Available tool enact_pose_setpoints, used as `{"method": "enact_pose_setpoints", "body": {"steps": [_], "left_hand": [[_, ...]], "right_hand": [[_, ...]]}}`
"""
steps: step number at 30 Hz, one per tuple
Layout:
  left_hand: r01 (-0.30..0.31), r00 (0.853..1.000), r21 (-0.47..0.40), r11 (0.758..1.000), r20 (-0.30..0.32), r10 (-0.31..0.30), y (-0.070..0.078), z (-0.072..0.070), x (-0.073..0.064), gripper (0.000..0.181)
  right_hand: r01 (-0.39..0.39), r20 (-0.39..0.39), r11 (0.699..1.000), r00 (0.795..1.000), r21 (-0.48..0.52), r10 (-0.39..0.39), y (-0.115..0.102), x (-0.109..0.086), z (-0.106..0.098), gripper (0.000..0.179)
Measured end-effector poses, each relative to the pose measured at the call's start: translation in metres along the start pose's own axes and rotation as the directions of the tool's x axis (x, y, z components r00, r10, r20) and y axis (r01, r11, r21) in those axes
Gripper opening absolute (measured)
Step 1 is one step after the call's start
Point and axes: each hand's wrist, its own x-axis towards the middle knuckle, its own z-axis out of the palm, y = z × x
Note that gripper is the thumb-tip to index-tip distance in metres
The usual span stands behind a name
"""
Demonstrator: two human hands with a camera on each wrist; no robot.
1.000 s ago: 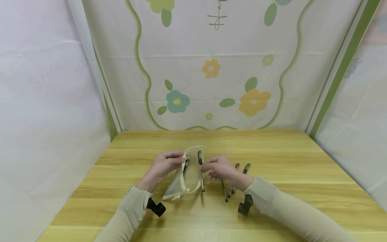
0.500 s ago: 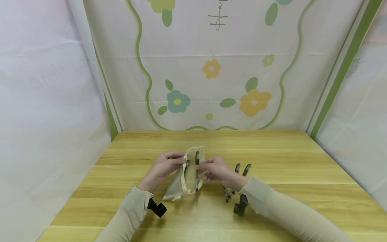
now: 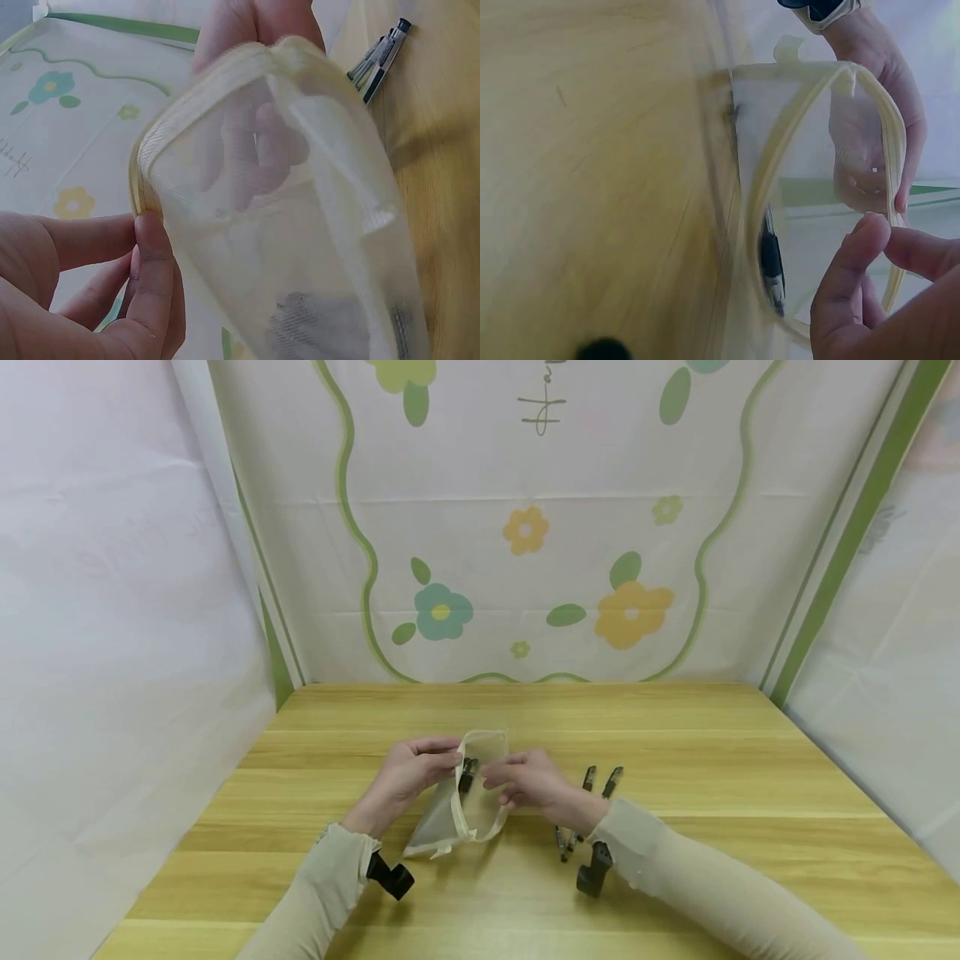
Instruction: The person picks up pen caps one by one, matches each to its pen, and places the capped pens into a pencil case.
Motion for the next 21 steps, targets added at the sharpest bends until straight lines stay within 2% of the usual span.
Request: {"method": "enact_pose_setpoints", "body": {"steps": [7,16,21], "left_hand": [[0.000,1.000,0.002,1.000,-0.012,0.000,0.000,0.001,0.000,0.035],[0.004,1.000,-0.005,1.000,-0.005,-0.004,0.000,-0.001,-0.001,0.035],[0.006,1.000,-0.002,1.000,0.002,-0.006,0.000,0.000,-0.001,0.035]], "right_hand": [[0.029,-0.004,0.999,1.000,-0.037,-0.029,-0.003,-0.004,-0.016,0.042],[0.045,0.015,0.984,0.999,-0.174,-0.043,-0.010,-0.017,-0.048,0.041],[0.060,0.041,0.963,0.998,-0.263,-0.051,-0.006,-0.026,-0.067,0.042]]}}
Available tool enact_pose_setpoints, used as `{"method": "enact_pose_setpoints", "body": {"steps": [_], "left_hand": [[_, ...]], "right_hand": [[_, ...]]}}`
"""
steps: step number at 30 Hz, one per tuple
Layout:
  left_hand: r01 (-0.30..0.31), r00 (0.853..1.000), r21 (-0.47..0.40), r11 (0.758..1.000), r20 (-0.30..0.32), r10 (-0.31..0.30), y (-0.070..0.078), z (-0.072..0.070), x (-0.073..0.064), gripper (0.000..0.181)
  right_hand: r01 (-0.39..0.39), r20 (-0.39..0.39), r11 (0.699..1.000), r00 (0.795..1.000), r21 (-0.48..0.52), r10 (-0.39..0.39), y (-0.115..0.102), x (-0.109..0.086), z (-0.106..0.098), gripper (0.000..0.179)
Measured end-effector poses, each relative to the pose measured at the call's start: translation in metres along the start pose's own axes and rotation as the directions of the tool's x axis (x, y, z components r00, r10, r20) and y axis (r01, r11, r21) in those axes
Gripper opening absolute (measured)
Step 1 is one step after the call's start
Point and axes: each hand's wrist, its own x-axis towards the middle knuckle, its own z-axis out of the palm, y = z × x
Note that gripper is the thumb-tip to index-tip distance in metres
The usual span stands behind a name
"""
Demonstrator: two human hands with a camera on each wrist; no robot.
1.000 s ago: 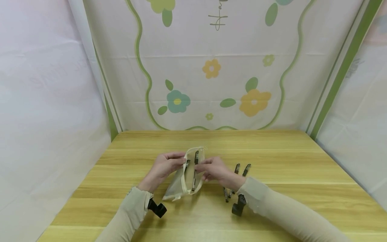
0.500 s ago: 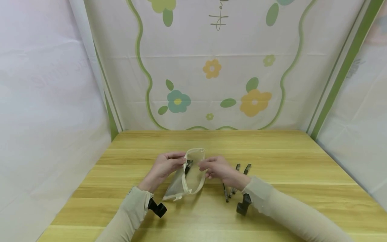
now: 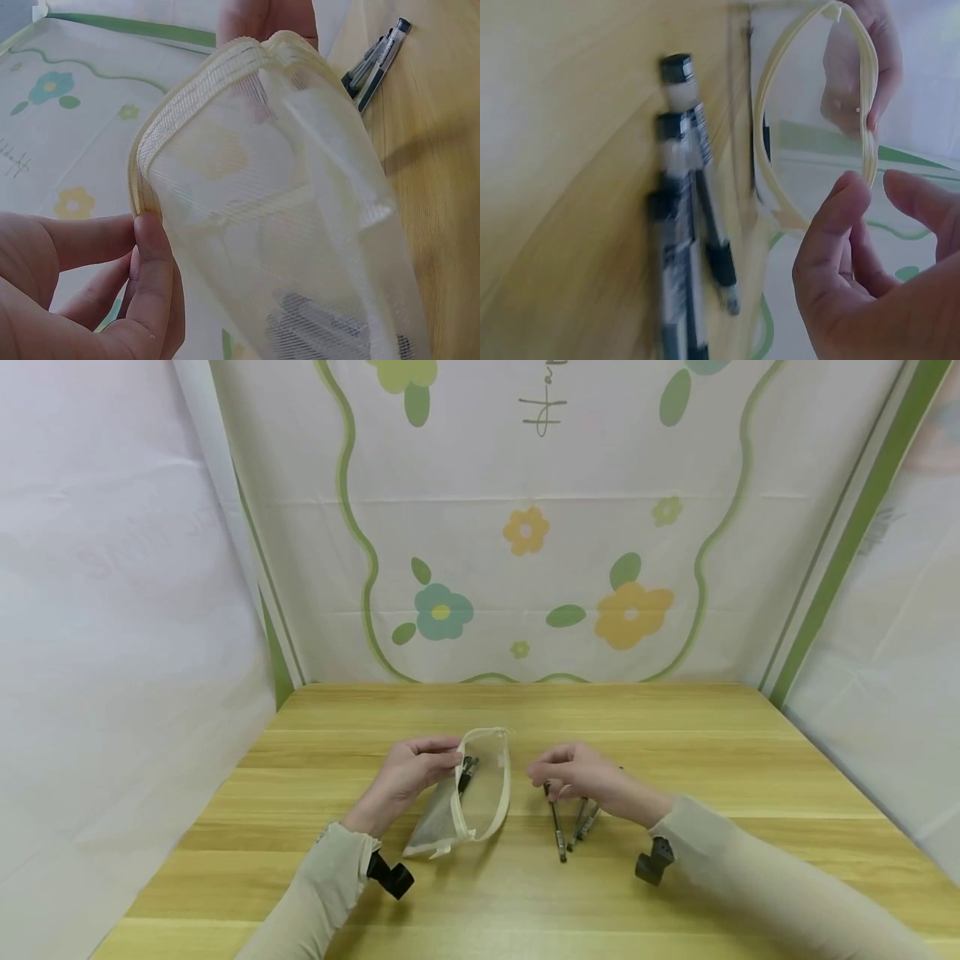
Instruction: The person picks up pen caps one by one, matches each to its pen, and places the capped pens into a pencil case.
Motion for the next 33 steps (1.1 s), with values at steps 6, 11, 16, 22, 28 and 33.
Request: {"method": "enact_pose_setpoints", "body": {"steps": [6,11,16,22,28,33], "left_hand": [[0.003,1.000,0.003,1.000,-0.011,-0.003,0.001,0.001,0.001,0.033],[0.004,1.000,0.006,1.000,-0.009,-0.004,0.000,0.002,0.001,0.034],[0.007,1.000,0.001,1.000,-0.014,-0.007,0.000,0.003,0.001,0.035],[0.011,1.000,-0.006,1.000,-0.016,-0.011,0.000,0.003,0.002,0.036],[0.006,1.000,-0.006,1.000,-0.015,-0.007,0.000,0.002,0.003,0.036],[0.010,1.000,-0.006,1.000,-0.005,-0.010,0.000,0.002,0.002,0.037]], "right_hand": [[0.020,-0.017,0.999,1.000,-0.033,-0.021,0.013,-0.010,-0.013,0.042],[0.034,-0.011,0.999,0.999,-0.025,-0.035,0.022,-0.014,-0.019,0.043],[0.039,-0.021,0.998,0.999,-0.053,-0.040,0.026,-0.015,-0.022,0.044],[0.024,-0.029,0.998,0.999,-0.063,-0.026,0.023,-0.015,-0.023,0.046],[0.019,-0.045,0.998,0.999,-0.056,-0.022,0.021,-0.014,-0.021,0.051],[0.007,-0.091,0.999,0.996,-0.040,-0.011,0.019,-0.012,-0.018,0.056]]}}
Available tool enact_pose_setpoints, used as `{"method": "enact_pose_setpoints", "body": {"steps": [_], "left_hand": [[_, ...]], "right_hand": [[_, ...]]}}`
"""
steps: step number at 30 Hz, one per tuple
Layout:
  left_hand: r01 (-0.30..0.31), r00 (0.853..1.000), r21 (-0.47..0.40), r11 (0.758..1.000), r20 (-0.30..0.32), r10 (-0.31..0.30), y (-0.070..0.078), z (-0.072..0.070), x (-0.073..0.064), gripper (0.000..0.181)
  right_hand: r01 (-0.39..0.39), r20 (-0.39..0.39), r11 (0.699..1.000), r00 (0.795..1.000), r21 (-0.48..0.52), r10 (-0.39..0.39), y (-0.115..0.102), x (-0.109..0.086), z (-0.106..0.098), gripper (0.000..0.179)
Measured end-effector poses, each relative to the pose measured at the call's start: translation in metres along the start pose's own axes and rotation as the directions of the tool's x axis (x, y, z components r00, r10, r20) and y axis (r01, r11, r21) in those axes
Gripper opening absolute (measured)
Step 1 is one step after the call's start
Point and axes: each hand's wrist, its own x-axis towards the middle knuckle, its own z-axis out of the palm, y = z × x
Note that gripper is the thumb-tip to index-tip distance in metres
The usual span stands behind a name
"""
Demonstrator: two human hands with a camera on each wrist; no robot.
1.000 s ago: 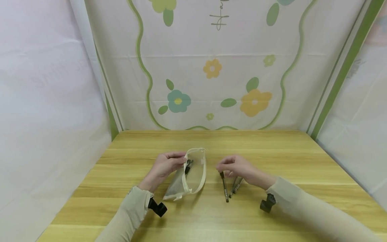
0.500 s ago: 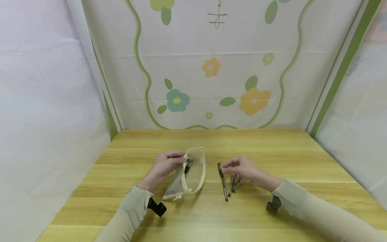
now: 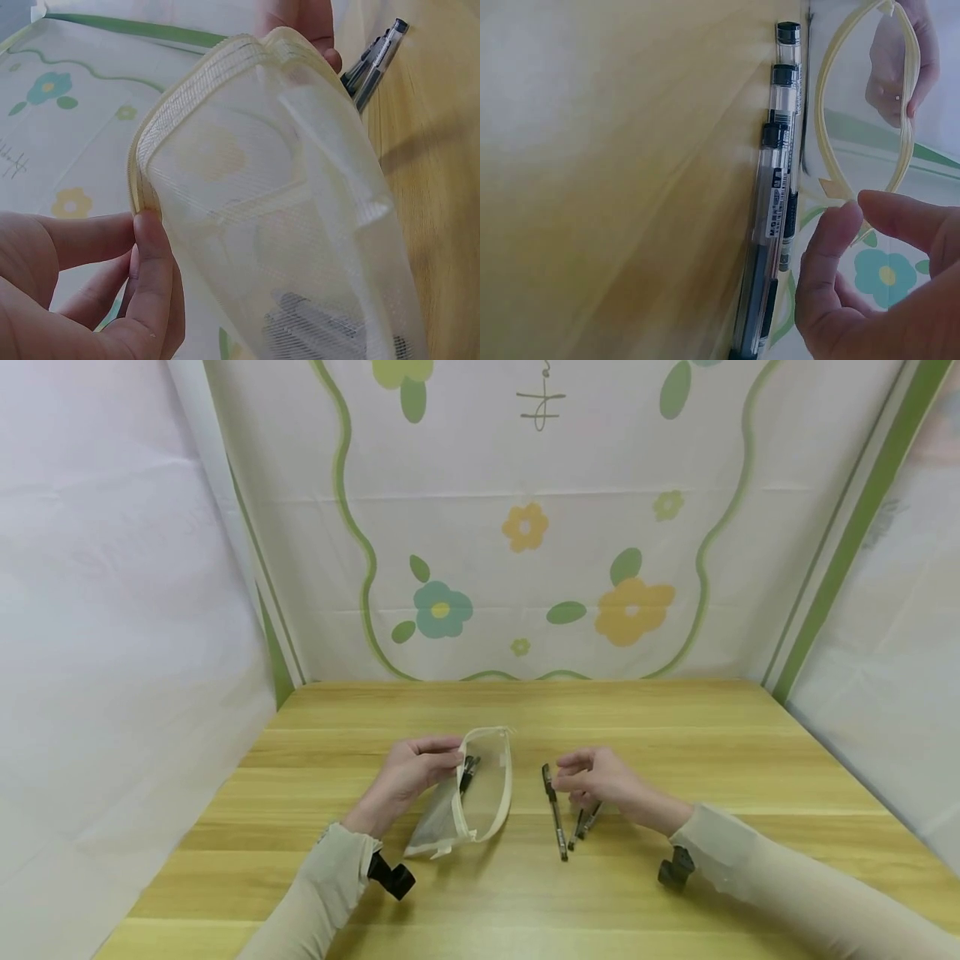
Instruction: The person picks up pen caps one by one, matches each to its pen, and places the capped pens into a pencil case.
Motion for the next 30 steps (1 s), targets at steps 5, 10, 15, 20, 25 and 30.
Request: {"method": "enact_pose_setpoints", "body": {"steps": [5,10,15,20,25,30], "left_hand": [[0.002,1.000,-0.006,1.000,0.002,-0.002,0.000,0.001,-0.001,0.037],[0.008,1.000,-0.010,1.000,-0.008,-0.008,0.001,0.001,-0.002,0.036],[0.012,1.000,-0.005,1.000,-0.006,-0.012,0.001,0.002,-0.002,0.037],[0.005,1.000,0.005,1.000,-0.005,-0.005,0.002,0.002,-0.001,0.037],[0.009,1.000,0.011,1.000,-0.004,-0.009,0.001,0.001,-0.001,0.036],[0.005,1.000,0.015,1.000,0.009,-0.006,0.000,0.000,0.000,0.035]], "right_hand": [[-0.015,-0.040,1.000,0.999,-0.019,0.014,-0.002,0.002,0.004,0.060],[-0.017,-0.047,1.000,0.999,-0.026,0.016,-0.003,0.005,0.008,0.058],[-0.023,-0.050,0.999,0.998,-0.023,0.022,-0.001,0.007,0.008,0.055],[-0.026,-0.046,0.999,0.999,-0.044,0.024,-0.001,0.008,0.010,0.051],[-0.021,-0.052,0.997,0.998,-0.077,0.017,0.000,0.011,0.017,0.046],[-0.018,-0.070,0.993,0.997,-0.118,0.009,0.002,0.014,0.023,0.042]]}}
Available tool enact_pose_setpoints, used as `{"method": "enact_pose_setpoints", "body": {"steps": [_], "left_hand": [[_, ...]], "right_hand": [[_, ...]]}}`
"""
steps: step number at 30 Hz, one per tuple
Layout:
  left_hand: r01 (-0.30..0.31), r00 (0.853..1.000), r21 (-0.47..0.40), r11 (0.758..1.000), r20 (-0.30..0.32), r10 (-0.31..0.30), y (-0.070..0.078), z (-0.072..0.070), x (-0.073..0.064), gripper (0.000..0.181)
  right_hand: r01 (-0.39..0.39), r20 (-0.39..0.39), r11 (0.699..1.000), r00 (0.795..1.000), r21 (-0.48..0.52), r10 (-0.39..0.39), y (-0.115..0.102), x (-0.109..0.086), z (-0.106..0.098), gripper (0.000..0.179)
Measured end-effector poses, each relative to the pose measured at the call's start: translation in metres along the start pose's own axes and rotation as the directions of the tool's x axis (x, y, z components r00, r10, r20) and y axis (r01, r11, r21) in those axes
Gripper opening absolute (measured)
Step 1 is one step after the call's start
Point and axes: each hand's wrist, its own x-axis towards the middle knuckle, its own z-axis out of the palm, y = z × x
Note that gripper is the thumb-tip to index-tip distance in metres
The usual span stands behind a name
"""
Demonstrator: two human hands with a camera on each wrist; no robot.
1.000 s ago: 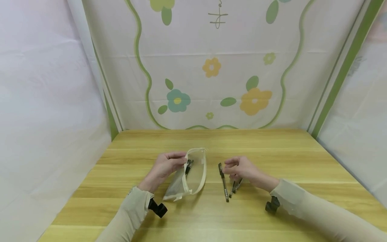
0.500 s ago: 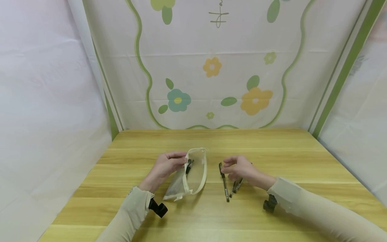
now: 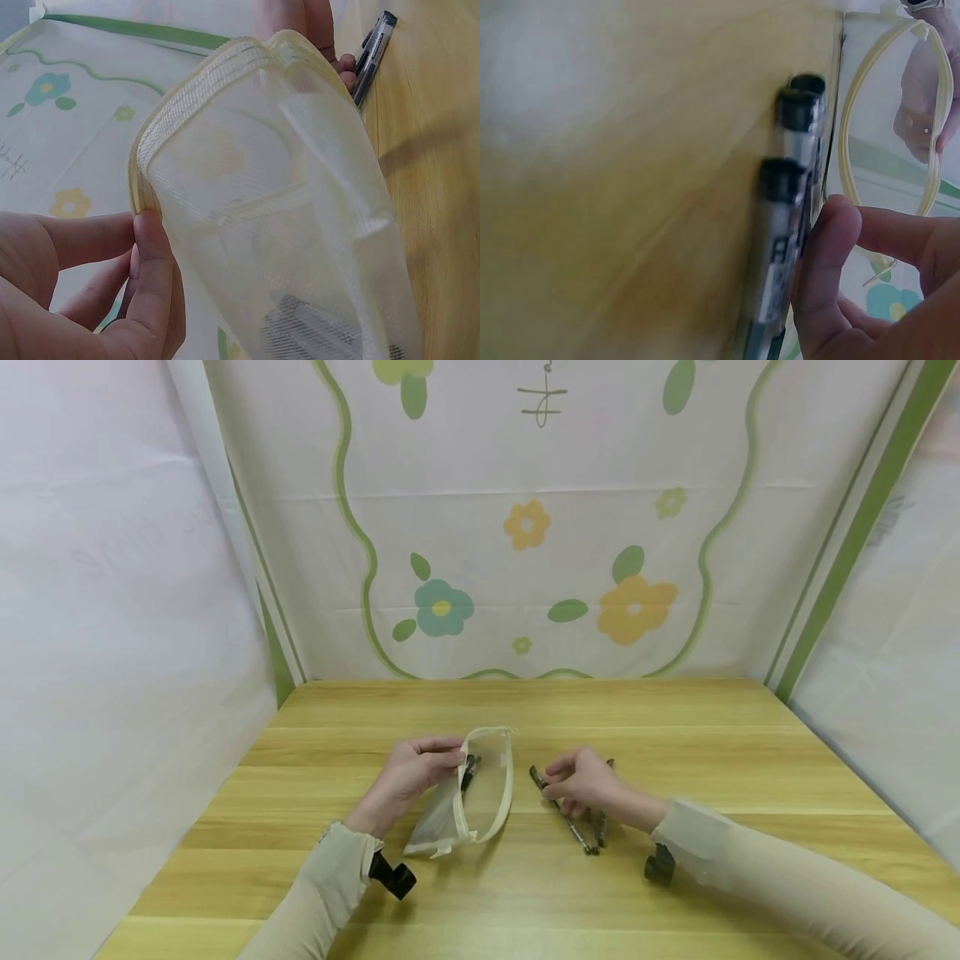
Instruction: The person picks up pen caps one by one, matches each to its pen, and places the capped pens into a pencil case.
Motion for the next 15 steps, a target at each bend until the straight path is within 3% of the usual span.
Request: {"method": "enact_pose_setpoints", "body": {"steps": [15], "left_hand": [[0.002,1.000,-0.006,1.000,0.016,-0.002,0.0012,-0.0012,-0.0008,0.038]], "right_hand": [[0.031,-0.003,0.992,0.999,-0.118,-0.032,-0.0029,0.0004,0.0092,0.031]]}}
